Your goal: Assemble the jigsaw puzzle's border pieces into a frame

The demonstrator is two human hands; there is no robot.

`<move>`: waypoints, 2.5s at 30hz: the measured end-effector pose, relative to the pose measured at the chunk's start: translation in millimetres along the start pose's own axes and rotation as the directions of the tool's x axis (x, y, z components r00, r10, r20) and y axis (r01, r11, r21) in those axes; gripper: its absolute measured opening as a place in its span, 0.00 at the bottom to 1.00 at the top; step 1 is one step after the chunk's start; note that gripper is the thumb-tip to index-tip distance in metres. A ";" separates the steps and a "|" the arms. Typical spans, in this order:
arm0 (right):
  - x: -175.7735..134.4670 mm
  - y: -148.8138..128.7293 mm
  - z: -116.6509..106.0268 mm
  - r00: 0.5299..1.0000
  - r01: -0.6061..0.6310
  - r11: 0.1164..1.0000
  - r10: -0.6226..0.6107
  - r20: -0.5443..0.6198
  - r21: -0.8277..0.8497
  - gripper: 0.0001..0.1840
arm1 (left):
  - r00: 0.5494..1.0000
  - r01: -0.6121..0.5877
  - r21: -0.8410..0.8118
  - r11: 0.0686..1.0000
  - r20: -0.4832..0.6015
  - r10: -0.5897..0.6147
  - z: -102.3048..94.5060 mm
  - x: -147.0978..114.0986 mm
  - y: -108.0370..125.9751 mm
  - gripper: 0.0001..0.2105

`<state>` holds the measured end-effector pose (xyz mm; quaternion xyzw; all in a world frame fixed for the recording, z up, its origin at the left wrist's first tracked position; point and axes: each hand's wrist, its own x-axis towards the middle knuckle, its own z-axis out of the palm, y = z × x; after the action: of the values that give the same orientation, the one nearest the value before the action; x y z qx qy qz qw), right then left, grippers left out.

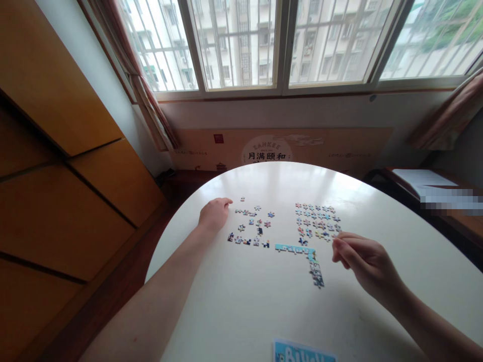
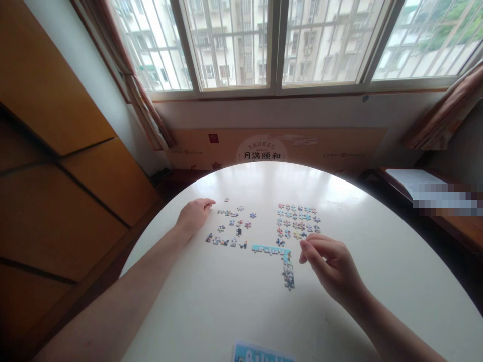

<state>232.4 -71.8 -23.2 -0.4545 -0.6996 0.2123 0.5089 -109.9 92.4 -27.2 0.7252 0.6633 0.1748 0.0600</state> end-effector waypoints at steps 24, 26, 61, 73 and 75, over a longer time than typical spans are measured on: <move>4.5 0.4 -0.6 0.998 0.004 1.000 -0.003 -0.068 0.015 0.26 | 0.995 0.047 0.056 0.997 0.081 -0.052 4.7 40.1 3.8 0.19; 4.8 -1.5 -0.7 0.997 0.007 1.000 -0.005 -0.072 0.028 0.26 | 0.988 0.029 0.090 0.996 0.146 -0.042 1.8 56.9 8.6 0.20; 7.3 -4.9 2.1 0.999 0.016 0.999 -0.018 0.044 0.046 0.26 | 0.901 0.155 -0.215 0.964 0.431 -0.049 -32.6 89.1 50.8 0.08; -1.5 -0.4 11.2 0.992 -0.004 0.999 -0.001 0.127 0.038 0.08 | 0.728 0.658 -0.739 0.146 0.673 0.129 -15.3 -112.3 126.3 0.16; -3.3 0.8 12.7 0.989 -0.001 0.999 -0.006 0.145 0.048 0.08 | 0.699 0.691 -0.712 0.126 0.702 0.133 -13.9 -119.9 127.7 0.17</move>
<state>221.5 -72.1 -30.4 -0.4246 -0.7301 0.2607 0.4677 -1.5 -41.9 5.7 0.3718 0.4681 0.2843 0.7495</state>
